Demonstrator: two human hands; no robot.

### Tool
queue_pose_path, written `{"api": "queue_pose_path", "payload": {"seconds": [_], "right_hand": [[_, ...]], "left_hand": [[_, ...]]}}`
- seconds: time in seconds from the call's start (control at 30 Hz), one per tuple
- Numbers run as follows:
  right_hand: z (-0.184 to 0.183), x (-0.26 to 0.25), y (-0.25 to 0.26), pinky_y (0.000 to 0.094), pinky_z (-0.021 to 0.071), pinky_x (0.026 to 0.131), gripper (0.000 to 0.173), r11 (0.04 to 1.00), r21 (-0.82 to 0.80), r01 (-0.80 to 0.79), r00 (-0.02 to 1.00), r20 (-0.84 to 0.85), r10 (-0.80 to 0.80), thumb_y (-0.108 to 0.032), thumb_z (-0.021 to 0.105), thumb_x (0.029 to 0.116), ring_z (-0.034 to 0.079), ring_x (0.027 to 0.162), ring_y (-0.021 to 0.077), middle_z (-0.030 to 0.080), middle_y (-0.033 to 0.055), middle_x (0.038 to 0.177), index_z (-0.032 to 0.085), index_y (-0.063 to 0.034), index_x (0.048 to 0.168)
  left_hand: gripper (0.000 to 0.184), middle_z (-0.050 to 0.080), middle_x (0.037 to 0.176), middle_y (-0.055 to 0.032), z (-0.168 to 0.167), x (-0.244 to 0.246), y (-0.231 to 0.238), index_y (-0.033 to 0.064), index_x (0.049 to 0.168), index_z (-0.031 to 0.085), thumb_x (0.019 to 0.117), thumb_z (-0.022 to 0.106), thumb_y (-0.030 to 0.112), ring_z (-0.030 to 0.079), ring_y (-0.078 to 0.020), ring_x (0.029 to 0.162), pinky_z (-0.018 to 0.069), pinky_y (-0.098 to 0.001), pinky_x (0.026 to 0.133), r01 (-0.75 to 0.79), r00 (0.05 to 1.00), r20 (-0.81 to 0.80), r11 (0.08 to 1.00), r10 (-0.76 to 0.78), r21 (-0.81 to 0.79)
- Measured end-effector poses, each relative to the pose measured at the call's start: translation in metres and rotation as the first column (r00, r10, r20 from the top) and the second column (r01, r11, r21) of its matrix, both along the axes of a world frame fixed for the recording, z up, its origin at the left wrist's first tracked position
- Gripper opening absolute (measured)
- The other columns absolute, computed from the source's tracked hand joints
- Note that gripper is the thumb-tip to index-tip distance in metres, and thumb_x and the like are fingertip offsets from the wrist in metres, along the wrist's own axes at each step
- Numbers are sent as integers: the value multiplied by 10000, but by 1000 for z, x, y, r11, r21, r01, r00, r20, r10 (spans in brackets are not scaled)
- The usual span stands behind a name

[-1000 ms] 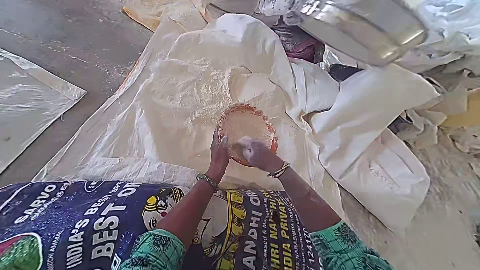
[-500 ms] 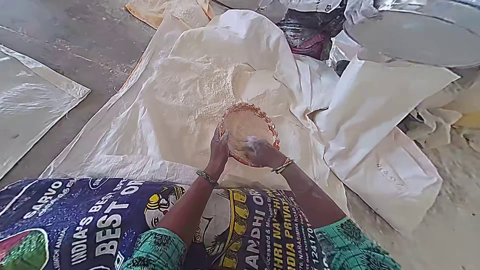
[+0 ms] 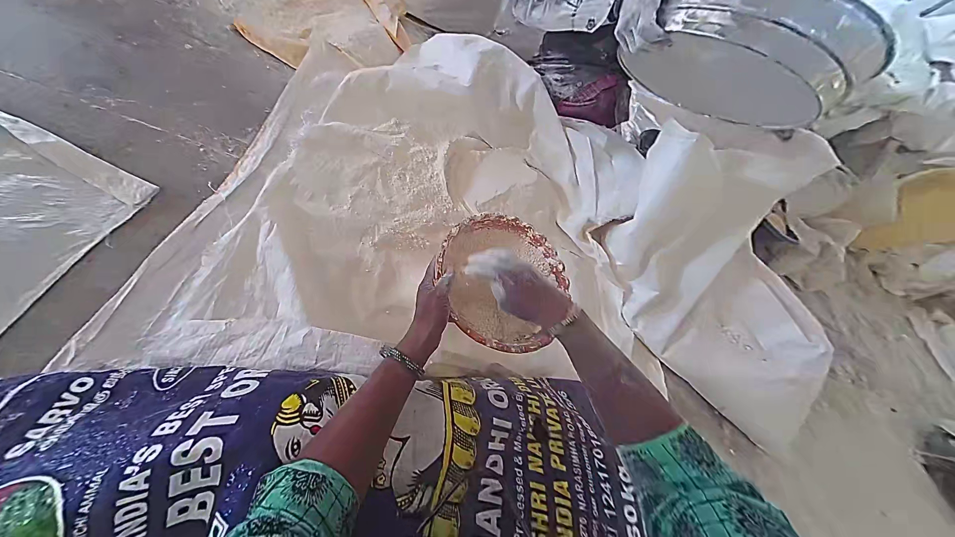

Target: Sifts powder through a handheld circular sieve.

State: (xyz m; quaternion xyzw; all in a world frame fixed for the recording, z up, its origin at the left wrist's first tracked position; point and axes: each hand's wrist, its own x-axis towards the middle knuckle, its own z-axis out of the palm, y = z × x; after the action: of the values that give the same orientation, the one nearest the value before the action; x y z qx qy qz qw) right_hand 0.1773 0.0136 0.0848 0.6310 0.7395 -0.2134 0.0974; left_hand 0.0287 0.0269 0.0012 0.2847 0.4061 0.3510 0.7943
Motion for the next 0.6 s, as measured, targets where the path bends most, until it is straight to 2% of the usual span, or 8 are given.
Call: {"api": "queue_pose_path", "payload": {"seconds": [0.07, 0.17, 0.23, 0.3, 0.4, 0.5, 0.57, 0.6], "right_hand": [[-8, 11, 22, 524, 438, 1104, 351, 989, 139, -57, 995, 92, 44, 83, 554, 931, 582, 1290, 408, 656, 236, 1312, 689, 30, 1251], [-18, 22, 48, 572, 464, 1031, 376, 999, 31, 43, 966, 254, -49, 59, 577, 950, 572, 1262, 431, 632, 240, 1307, 649, 9, 1316], [-16, 25, 50, 586, 445, 1055, 404, 981, -36, 190, 934, 316, -169, 43, 565, 968, 555, 1286, 445, 598, 263, 1354, 602, 16, 1369], [-10, 21, 46, 579, 432, 1081, 450, 940, -122, 319, 894, 370, -255, -1, 540, 993, 544, 1312, 439, 550, 275, 1409, 525, 15, 1442], [1, 5, 30, 532, 330, 1186, 473, 903, -270, 333, 935, 217, -280, -36, 470, 1041, 450, 1428, 400, 482, 275, 1507, 431, 36, 1507], [8, 14, 19, 522, 430, 1102, 502, 938, -192, 287, 951, -61, -303, -7, 533, 989, 561, 1313, 363, 553, 224, 1450, 501, -45, 1488], [18, 24, 17, 549, 485, 1005, 557, 930, -261, 258, 957, -60, -283, -99, 646, 979, 606, 1208, 376, 523, 237, 1453, 474, -79, 1508], [19, 25, 15, 560, 469, 1038, 622, 916, -333, 222, 965, -62, -256, -139, 697, 961, 577, 1270, 386, 486, 239, 1502, 447, -92, 1528]], "left_hand": [[471, 508, 1420, -208, 2, 2, -3, 38, 1551, 329, 1092, 372, 135, 582, -188, 1168, 503, -347, 943, 10, 1000, 0, 1000, -10, 0], [478, 473, 1461, -216, 0, -9, 2, 46, 1560, 319, 1099, 370, 157, 560, -212, 1201, 496, -375, 950, -40, 999, -12, 999, 39, -16], [467, 479, 1445, -221, 2, -13, 7, 41, 1551, 335, 1102, 373, 166, 566, -218, 1166, 504, -377, 909, -117, 992, -39, 992, 116, -35], [462, 468, 1461, -216, 2, -12, 9, 31, 1544, 342, 1103, 372, 163, 554, -204, 1195, 488, -362, 949, -176, 984, -29, 983, 175, -47], [482, 446, 1483, -220, -1, -4, 8, 66, 1569, 301, 1104, 375, 168, 551, -235, 1212, 501, -394, 934, -170, 985, -33, 982, 168, -81], [492, 454, 1481, -219, -2, -4, 7, 36, 1562, 304, 1091, 395, 147, 530, -225, 1244, 468, -390, 987, -121, 991, -53, 993, 121, -8], [492, 450, 1493, -222, -1, -8, 7, 22, 1560, 311, 1090, 396, 142, 519, -224, 1274, 451, -390, 1021, -133, 989, -62, 991, 134, 23], [488, 442, 1503, -222, 1, -9, 8, 18, 1559, 313, 1092, 390, 140, 507, -226, 1296, 438, -391, 1043, -144, 987, -69, 989, 145, 25]]}}
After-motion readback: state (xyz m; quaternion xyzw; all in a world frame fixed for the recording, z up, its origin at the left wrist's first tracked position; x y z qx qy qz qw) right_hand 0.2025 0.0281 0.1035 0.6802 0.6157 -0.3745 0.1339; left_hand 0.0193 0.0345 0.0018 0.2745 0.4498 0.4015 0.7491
